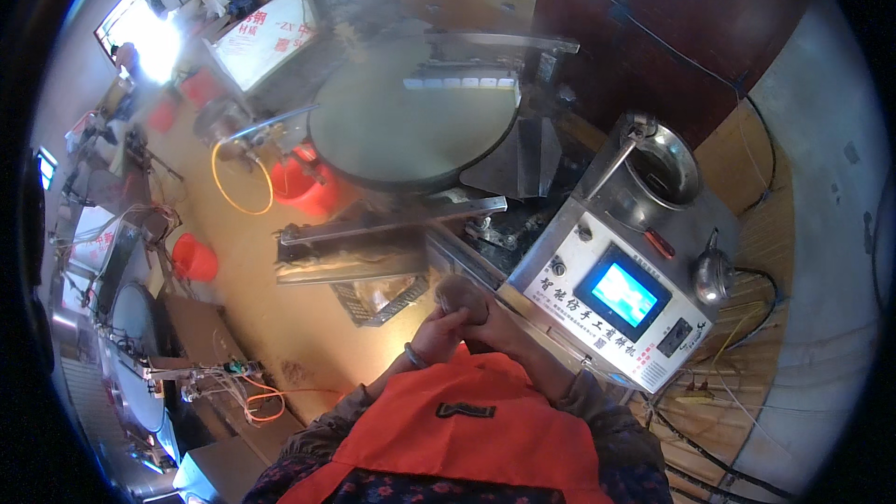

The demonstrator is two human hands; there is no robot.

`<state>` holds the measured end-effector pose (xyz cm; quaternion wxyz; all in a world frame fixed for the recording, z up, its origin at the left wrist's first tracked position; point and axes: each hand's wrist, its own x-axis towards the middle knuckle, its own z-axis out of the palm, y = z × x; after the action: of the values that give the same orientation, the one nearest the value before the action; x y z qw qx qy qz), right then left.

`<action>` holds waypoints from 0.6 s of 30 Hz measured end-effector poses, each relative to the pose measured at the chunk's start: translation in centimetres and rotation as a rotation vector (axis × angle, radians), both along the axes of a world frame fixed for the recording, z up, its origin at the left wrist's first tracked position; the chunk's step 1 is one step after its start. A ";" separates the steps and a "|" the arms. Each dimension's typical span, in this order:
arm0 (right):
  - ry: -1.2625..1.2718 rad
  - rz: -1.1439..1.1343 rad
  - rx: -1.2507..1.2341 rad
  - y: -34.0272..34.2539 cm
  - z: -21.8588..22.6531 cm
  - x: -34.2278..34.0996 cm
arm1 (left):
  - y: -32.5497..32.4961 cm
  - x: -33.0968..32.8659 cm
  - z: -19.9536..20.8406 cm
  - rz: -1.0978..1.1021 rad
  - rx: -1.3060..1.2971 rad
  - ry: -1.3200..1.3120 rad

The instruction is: The person stretches a large sheet of dough on a round frame, then places it onto a rotating griddle. They use a spatula to lift and remove the cooked pancake, then wipe the griddle surface with a cloth.

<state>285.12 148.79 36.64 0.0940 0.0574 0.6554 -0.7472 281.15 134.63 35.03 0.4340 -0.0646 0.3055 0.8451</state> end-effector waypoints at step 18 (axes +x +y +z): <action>-0.256 -0.649 1.756 29.7 -1.9 5.2 | -10.9 -1.6 -12.1 0.469 -0.084 -0.261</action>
<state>290.34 178.52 34.74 -0.1242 0.3687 0.9205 0.0358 279.55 123.75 22.93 0.2591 -0.2601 0.2585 0.8935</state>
